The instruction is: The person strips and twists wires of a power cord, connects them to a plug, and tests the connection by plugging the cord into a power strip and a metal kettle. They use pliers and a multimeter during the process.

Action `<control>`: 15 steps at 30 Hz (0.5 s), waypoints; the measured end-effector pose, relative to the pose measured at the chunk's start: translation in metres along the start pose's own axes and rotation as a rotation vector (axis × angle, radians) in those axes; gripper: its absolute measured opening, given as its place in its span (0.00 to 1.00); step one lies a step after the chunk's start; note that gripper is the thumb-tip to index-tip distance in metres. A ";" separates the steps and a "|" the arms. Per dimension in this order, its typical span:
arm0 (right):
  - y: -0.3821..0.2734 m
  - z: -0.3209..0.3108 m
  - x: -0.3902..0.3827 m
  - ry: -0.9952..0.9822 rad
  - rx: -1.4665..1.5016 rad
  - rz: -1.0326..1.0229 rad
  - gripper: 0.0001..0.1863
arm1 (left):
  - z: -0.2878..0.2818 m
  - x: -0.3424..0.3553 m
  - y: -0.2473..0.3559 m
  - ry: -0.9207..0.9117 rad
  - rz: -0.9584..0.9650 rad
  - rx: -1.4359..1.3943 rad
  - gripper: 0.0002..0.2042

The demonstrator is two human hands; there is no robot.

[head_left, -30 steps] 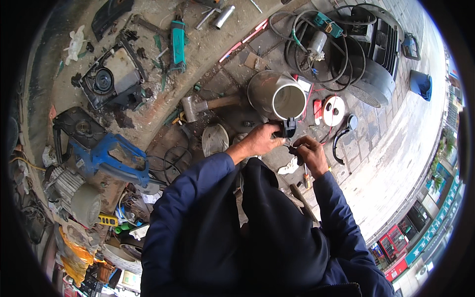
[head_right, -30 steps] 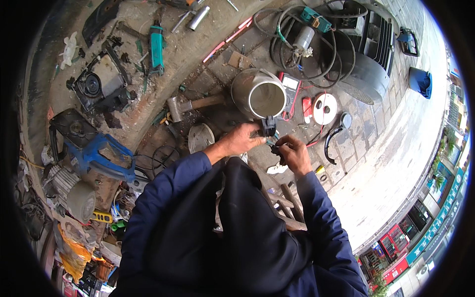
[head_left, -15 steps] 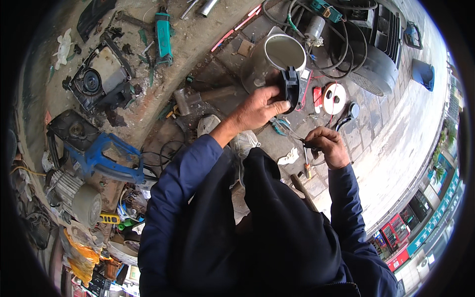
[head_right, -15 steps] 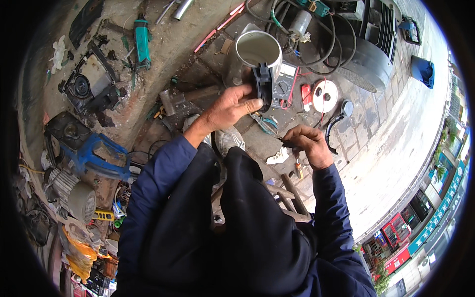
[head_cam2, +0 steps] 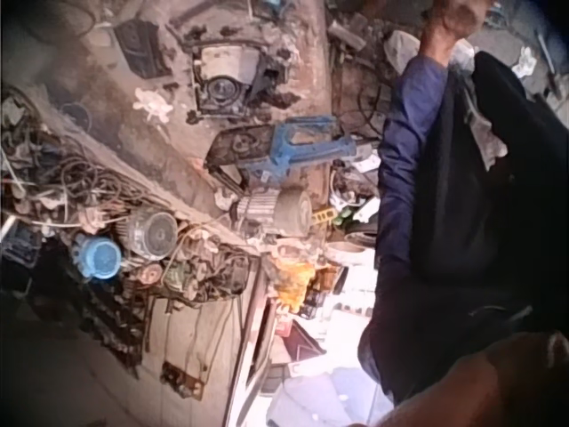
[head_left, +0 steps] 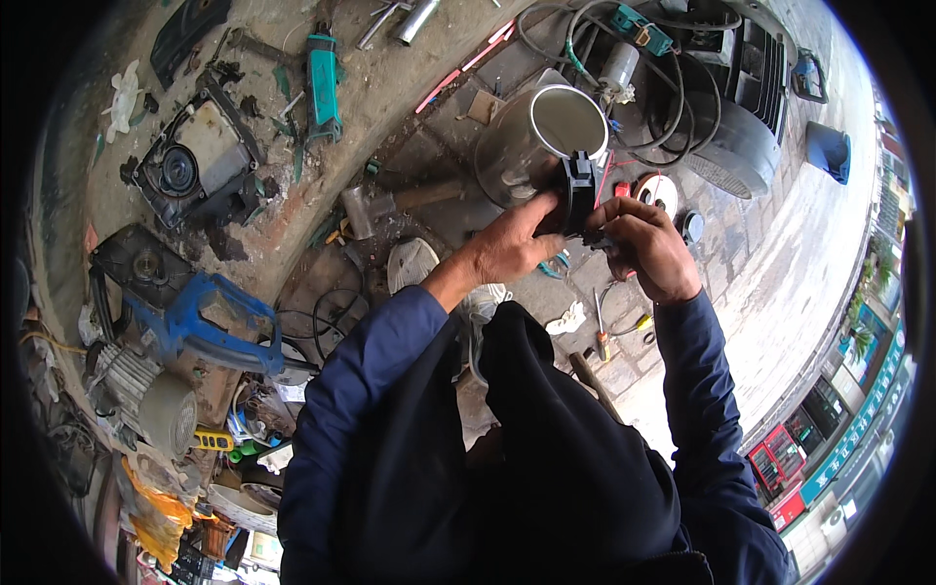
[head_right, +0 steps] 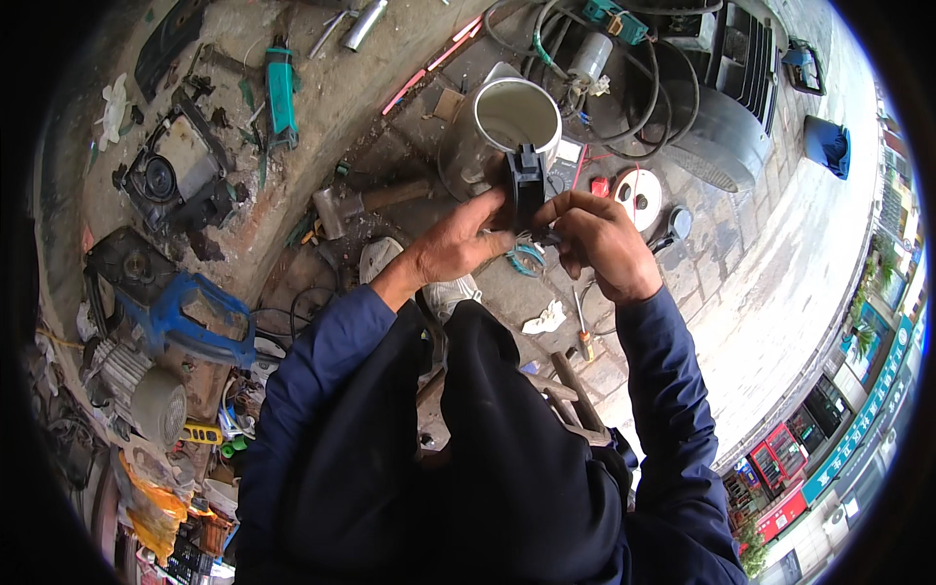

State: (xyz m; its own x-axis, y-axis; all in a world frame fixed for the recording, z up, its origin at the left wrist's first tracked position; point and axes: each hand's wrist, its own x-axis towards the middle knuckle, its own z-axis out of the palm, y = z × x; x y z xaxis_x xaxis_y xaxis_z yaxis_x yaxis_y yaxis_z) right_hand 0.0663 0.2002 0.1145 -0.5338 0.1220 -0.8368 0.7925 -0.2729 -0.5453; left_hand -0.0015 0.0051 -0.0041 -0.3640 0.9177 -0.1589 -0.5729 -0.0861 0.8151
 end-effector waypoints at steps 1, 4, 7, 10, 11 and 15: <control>-0.002 0.003 0.004 0.034 -0.025 0.003 0.13 | 0.001 -0.001 0.003 0.019 0.016 0.047 0.27; -0.011 0.005 0.007 0.052 -0.117 0.003 0.13 | 0.007 -0.006 0.011 0.091 0.055 0.260 0.26; -0.016 0.011 0.008 0.083 -0.219 -0.035 0.12 | 0.015 -0.002 0.011 0.230 0.057 0.359 0.24; -0.015 0.018 0.010 0.164 -0.242 -0.148 0.11 | 0.016 -0.001 0.007 0.279 0.027 0.377 0.20; -0.013 0.019 0.010 0.157 -0.272 -0.200 0.09 | 0.017 -0.001 0.006 0.301 0.043 0.364 0.18; 0.006 0.027 0.009 0.254 -0.108 -0.345 0.11 | 0.017 -0.002 0.002 0.341 0.051 0.347 0.16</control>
State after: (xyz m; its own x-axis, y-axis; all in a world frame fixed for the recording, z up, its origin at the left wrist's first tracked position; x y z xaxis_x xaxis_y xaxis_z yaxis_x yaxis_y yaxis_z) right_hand 0.0580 0.1735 0.1051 -0.6939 0.4232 -0.5826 0.6138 -0.0756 -0.7859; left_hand 0.0102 0.0092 0.0075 -0.6378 0.7318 -0.2402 -0.2904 0.0603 0.9550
